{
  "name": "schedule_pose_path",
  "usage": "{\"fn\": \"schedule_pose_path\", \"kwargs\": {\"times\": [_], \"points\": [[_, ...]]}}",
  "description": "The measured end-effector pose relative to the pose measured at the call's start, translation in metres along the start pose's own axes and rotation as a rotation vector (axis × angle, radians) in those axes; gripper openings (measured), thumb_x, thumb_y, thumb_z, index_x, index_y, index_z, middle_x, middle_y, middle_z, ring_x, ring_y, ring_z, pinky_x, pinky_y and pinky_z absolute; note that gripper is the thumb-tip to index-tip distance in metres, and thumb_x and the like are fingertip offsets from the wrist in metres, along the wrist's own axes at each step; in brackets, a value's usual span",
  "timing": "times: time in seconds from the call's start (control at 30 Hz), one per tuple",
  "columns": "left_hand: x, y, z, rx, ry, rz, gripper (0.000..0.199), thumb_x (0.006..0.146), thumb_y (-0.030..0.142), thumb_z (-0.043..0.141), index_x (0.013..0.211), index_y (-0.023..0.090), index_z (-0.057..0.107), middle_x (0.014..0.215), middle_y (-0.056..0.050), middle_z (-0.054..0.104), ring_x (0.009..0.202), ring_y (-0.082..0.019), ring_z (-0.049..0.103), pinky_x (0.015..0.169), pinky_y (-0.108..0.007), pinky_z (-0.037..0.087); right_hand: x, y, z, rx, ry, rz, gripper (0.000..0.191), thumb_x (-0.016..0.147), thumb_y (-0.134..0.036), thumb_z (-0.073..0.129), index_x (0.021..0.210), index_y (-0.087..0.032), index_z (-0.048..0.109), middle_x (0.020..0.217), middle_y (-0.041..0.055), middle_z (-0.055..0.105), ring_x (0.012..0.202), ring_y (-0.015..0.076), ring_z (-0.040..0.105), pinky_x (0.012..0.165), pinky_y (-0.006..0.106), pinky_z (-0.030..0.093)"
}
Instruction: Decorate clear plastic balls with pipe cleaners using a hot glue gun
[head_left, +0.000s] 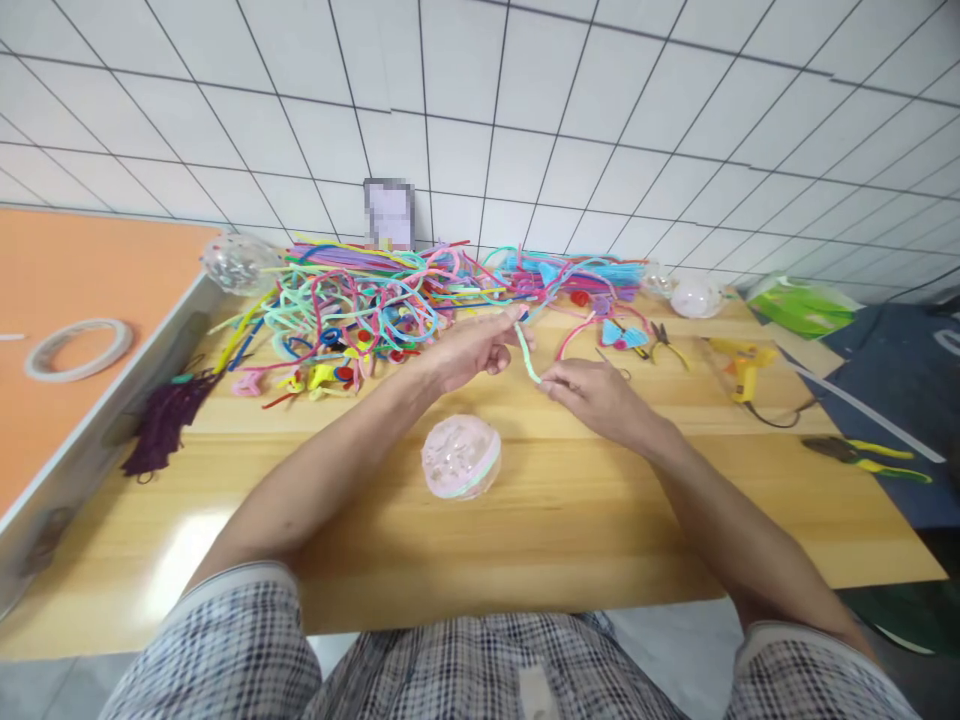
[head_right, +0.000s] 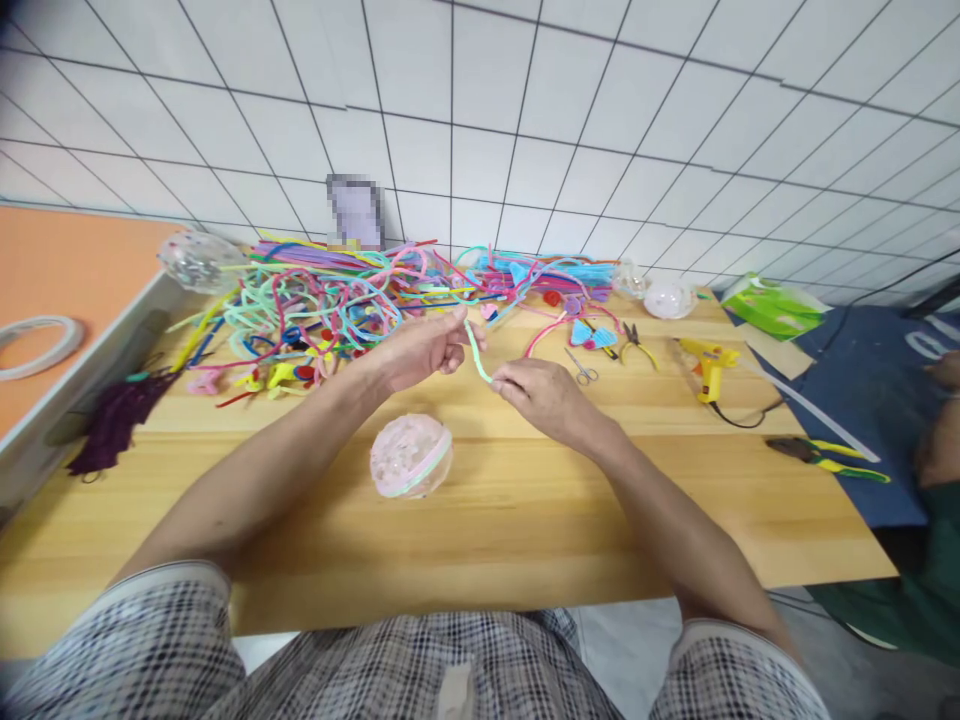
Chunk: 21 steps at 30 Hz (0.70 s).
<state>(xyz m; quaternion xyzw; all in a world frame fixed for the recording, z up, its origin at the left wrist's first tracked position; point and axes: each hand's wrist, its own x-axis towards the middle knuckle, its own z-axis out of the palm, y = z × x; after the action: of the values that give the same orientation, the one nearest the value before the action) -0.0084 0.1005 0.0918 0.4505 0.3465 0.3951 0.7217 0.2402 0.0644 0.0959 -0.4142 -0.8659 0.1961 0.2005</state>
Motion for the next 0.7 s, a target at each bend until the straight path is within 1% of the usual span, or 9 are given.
{"fn": "schedule_pose_path", "kwargs": {"times": [0.03, 0.1, 0.17, 0.23, 0.3, 0.37, 0.47, 0.57, 0.7], "points": [[0.001, 0.0, -0.001, -0.052, 0.007, 0.057, 0.051, 0.089, 0.061, 0.096, 0.088, 0.015, 0.076, 0.095, -0.009, 0.083, 0.048, -0.005, 0.055, 0.043, -0.019, 0.035, 0.0, 0.0, 0.002, 0.004, -0.013, -0.004, 0.024, 0.104, -0.032, 0.059, 0.092, -0.023, 0.077, 0.089, 0.0078, 0.083, 0.083, 0.0215, 0.072, 0.078, 0.033, 0.046], [0.004, 0.001, -0.005, -0.109, 0.043, 0.117, 0.04, 0.09, 0.046, 0.098, 0.089, 0.014, 0.075, 0.097, -0.008, 0.083, 0.047, -0.004, 0.054, 0.044, -0.018, 0.038, -0.001, 0.0, 0.004, 0.026, -0.027, 0.018, 0.024, 0.105, -0.033, 0.06, 0.091, -0.023, 0.076, 0.085, 0.006, 0.081, 0.079, 0.0202, 0.071, 0.076, 0.032, 0.046], [0.009, 0.002, -0.012, -0.141, 0.11, 0.156, 0.033, 0.095, 0.037, 0.094, 0.086, 0.014, 0.072, 0.093, -0.006, 0.083, 0.047, -0.003, 0.055, 0.045, -0.017, 0.041, -0.005, 0.001, 0.004, 0.061, -0.039, 0.056, 0.024, 0.105, -0.035, 0.061, 0.089, -0.023, 0.075, 0.082, 0.0044, 0.079, 0.075, 0.0191, 0.069, 0.074, 0.031, 0.045], [0.013, 0.003, -0.019, -0.156, 0.184, 0.201, 0.031, 0.098, 0.033, 0.091, 0.085, 0.015, 0.069, 0.093, -0.004, 0.083, 0.048, -0.003, 0.056, 0.047, -0.016, 0.042, -0.011, 0.002, 0.003, 0.094, -0.056, 0.09, 0.026, 0.104, -0.038, 0.061, 0.086, -0.023, 0.073, 0.079, 0.0035, 0.078, 0.072, 0.0187, 0.069, 0.072, 0.031, 0.045], [0.017, 0.005, -0.026, -0.15, 0.241, 0.238, 0.034, 0.099, 0.031, 0.09, 0.082, 0.016, 0.064, 0.093, -0.002, 0.082, 0.049, -0.003, 0.057, 0.047, -0.016, 0.042, -0.018, 0.005, 0.002, 0.109, -0.067, 0.125, 0.028, 0.104, -0.041, 0.061, 0.084, -0.024, 0.073, 0.078, 0.0034, 0.077, 0.072, 0.0193, 0.069, 0.072, 0.031, 0.046], [0.019, 0.005, -0.031, -0.142, 0.266, 0.258, 0.037, 0.099, 0.03, 0.09, 0.079, 0.017, 0.061, 0.091, -0.001, 0.081, 0.048, -0.003, 0.057, 0.046, -0.016, 0.042, -0.025, 0.009, 0.001, 0.105, -0.072, 0.167, 0.03, 0.103, -0.043, 0.061, 0.085, -0.024, 0.074, 0.078, 0.0036, 0.077, 0.072, 0.0203, 0.07, 0.072, 0.032, 0.047], [0.021, 0.003, -0.035, -0.124, 0.291, 0.274, 0.035, 0.097, 0.03, 0.091, 0.079, 0.017, 0.064, 0.086, 0.001, 0.077, 0.049, -0.004, 0.057, 0.045, -0.017, 0.041, -0.034, 0.017, -0.003, 0.071, -0.061, 0.228, 0.03, 0.101, -0.045, 0.06, 0.086, -0.024, 0.076, 0.079, 0.0045, 0.079, 0.074, 0.022, 0.072, 0.072, 0.033, 0.048], [0.023, 0.001, -0.038, -0.062, 0.337, 0.289, 0.036, 0.093, 0.036, 0.095, 0.079, 0.017, 0.067, 0.082, 0.002, 0.074, 0.048, -0.003, 0.052, 0.044, -0.017, 0.038, -0.043, 0.026, -0.006, 0.025, -0.032, 0.264, 0.031, 0.101, -0.045, 0.059, 0.085, -0.025, 0.076, 0.08, 0.0056, 0.08, 0.075, 0.0235, 0.073, 0.072, 0.034, 0.05], [0.025, -0.001, -0.042, 0.015, 0.321, 0.321, 0.043, 0.085, 0.047, 0.099, 0.074, 0.018, 0.068, 0.075, 0.002, 0.07, 0.048, -0.004, 0.051, 0.044, -0.018, 0.038, -0.055, 0.038, -0.012, -0.045, 0.004, 0.3, 0.028, 0.101, -0.042, 0.058, 0.087, -0.025, 0.076, 0.08, 0.0062, 0.08, 0.077, 0.025, 0.075, 0.073, 0.036, 0.052]]}}
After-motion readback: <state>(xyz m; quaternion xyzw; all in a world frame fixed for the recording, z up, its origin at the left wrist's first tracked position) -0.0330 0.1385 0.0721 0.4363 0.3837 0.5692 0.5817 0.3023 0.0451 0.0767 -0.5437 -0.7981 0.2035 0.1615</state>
